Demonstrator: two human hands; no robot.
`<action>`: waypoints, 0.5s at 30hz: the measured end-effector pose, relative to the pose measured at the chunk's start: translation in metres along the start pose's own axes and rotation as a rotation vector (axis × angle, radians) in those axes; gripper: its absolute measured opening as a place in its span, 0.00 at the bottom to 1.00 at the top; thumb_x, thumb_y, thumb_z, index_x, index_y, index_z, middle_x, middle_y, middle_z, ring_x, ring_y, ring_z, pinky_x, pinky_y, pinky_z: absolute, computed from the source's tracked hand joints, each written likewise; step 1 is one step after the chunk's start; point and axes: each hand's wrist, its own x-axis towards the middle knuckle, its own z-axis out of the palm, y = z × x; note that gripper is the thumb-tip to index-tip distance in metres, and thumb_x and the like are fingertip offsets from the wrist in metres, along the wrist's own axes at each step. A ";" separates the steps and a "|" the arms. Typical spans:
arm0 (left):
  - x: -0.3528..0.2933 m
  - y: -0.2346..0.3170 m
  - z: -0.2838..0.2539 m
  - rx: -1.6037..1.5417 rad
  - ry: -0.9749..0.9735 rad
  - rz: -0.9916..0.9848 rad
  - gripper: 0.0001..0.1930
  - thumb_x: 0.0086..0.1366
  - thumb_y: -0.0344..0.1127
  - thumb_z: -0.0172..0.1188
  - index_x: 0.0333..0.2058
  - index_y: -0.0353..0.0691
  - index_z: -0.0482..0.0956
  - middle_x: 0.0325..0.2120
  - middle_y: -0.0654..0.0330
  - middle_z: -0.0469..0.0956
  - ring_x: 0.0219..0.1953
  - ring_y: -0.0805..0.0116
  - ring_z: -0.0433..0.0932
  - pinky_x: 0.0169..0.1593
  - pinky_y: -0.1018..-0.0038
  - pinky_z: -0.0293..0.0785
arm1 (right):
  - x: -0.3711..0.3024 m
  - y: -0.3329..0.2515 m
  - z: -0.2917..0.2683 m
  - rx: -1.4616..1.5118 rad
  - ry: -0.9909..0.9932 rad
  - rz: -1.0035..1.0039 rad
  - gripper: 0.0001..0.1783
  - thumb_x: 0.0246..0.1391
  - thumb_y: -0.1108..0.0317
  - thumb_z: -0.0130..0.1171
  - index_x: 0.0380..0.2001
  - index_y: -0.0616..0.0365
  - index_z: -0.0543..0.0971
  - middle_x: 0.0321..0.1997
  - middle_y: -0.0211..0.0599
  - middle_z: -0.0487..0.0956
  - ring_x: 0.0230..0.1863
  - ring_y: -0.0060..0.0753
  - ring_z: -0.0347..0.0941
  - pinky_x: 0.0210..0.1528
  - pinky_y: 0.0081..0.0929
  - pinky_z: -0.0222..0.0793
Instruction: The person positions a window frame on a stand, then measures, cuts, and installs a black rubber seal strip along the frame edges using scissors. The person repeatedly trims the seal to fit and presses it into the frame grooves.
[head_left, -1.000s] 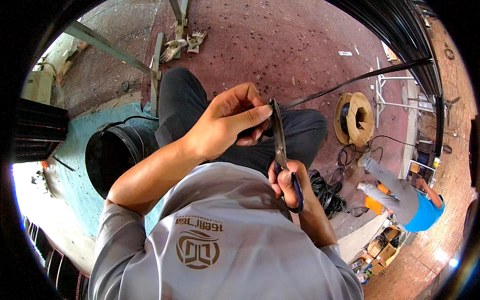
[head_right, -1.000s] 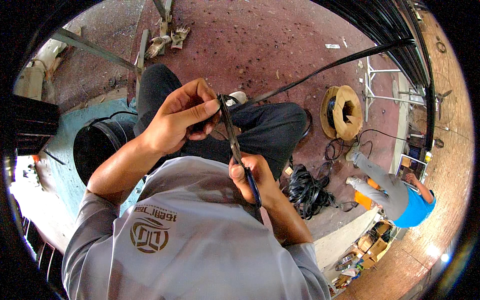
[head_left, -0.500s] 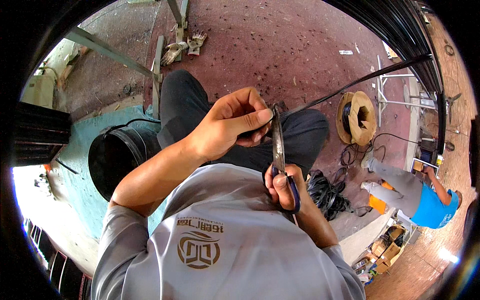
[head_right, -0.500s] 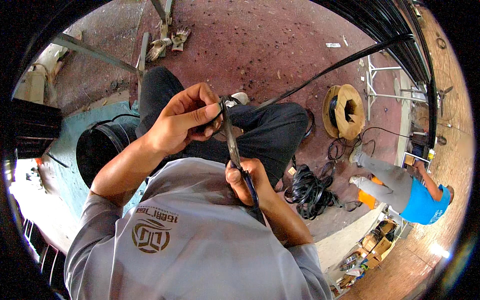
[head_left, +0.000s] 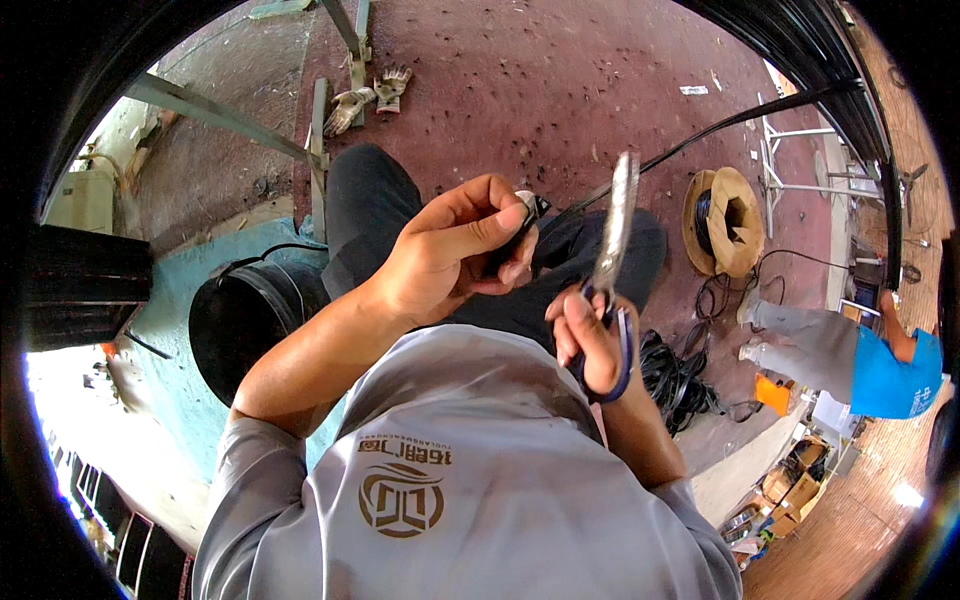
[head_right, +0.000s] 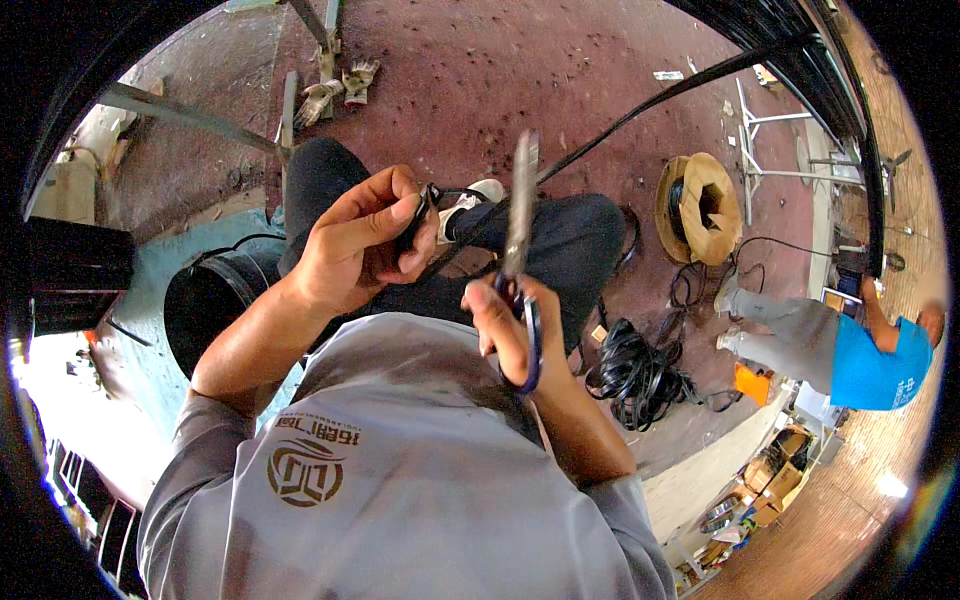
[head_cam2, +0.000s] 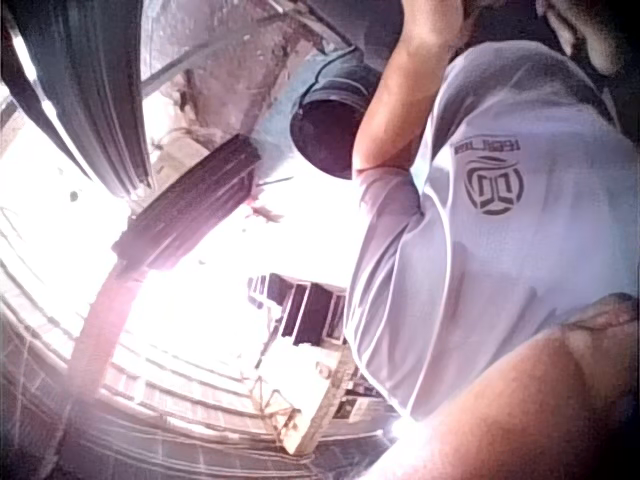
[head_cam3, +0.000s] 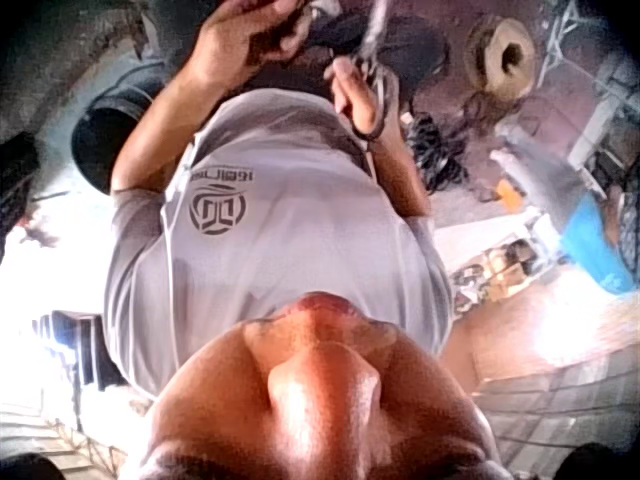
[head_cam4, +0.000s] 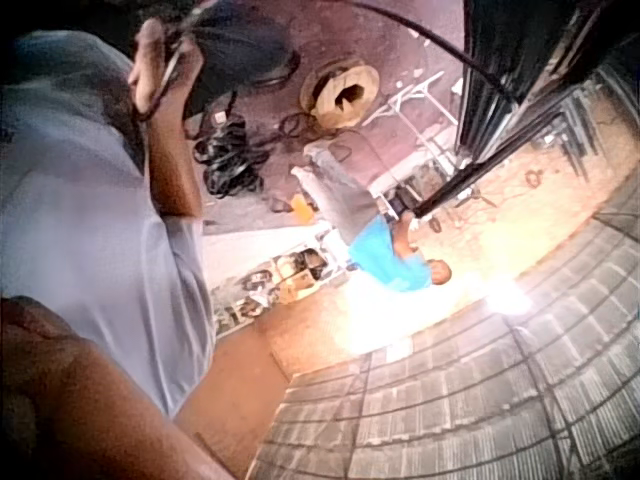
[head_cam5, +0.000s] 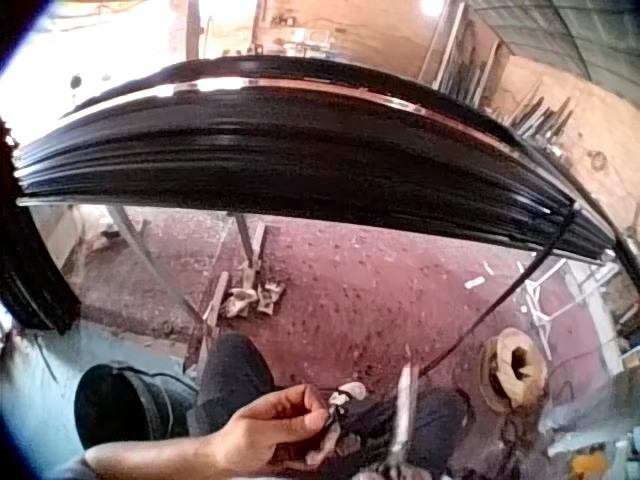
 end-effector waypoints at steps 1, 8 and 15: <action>-0.001 0.000 0.000 0.014 0.007 -0.014 0.07 0.73 0.38 0.54 0.37 0.43 0.67 0.27 0.58 0.72 0.24 0.73 0.67 0.22 0.81 0.54 | 0.004 -0.001 0.001 0.064 0.072 0.031 0.19 0.64 0.54 0.60 0.33 0.59 0.70 0.23 0.36 0.73 0.18 0.21 0.64 0.18 0.20 0.62; -0.006 -0.003 0.005 0.181 0.045 -0.149 0.09 0.71 0.40 0.57 0.36 0.43 0.67 0.26 0.59 0.72 0.22 0.75 0.67 0.20 0.81 0.54 | 0.026 -0.042 0.013 0.173 0.116 -0.086 0.21 0.58 0.54 0.66 0.35 0.66 0.78 0.17 0.26 0.70 0.18 0.18 0.65 0.21 0.19 0.60; -0.012 -0.002 0.009 0.332 0.016 -0.134 0.10 0.72 0.39 0.57 0.38 0.42 0.68 0.26 0.61 0.72 0.21 0.77 0.66 0.20 0.82 0.53 | 0.037 -0.040 0.006 0.079 0.101 -0.180 0.14 0.59 0.61 0.63 0.34 0.64 0.80 0.21 0.26 0.73 0.19 0.18 0.67 0.22 0.18 0.60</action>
